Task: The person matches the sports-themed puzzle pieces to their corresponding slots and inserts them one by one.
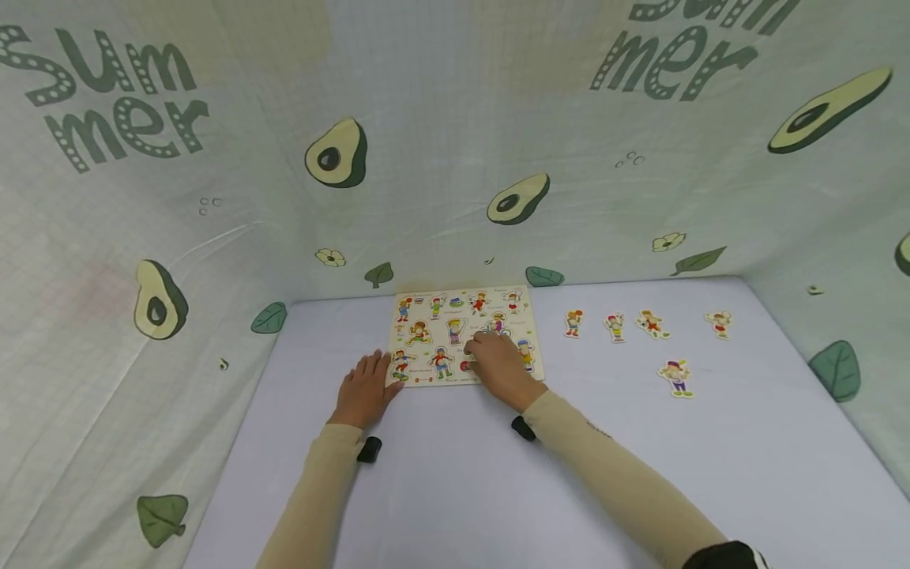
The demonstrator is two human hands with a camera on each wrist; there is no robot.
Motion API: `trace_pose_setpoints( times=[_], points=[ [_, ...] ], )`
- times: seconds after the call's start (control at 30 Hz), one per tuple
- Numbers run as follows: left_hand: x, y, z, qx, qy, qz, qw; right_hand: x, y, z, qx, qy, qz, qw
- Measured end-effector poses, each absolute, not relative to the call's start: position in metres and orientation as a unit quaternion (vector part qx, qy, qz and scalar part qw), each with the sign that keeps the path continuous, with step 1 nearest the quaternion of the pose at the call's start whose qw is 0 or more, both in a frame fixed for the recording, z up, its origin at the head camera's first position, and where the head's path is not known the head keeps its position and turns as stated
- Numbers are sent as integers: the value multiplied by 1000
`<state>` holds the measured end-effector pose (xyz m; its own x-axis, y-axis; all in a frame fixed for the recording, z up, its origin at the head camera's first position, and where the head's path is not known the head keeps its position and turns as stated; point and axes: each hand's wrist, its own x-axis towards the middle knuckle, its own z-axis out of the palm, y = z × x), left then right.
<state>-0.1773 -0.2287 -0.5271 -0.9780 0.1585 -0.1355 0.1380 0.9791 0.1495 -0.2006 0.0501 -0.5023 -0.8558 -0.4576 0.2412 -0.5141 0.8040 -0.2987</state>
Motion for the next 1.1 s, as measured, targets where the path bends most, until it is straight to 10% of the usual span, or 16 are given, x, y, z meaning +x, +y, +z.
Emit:
trace_pose_setpoints(
  times=[1.1],
  points=[
    [-175,-228,-526,70,992,76,70,-149,219,-503,139,-963,173,154]
  ],
)
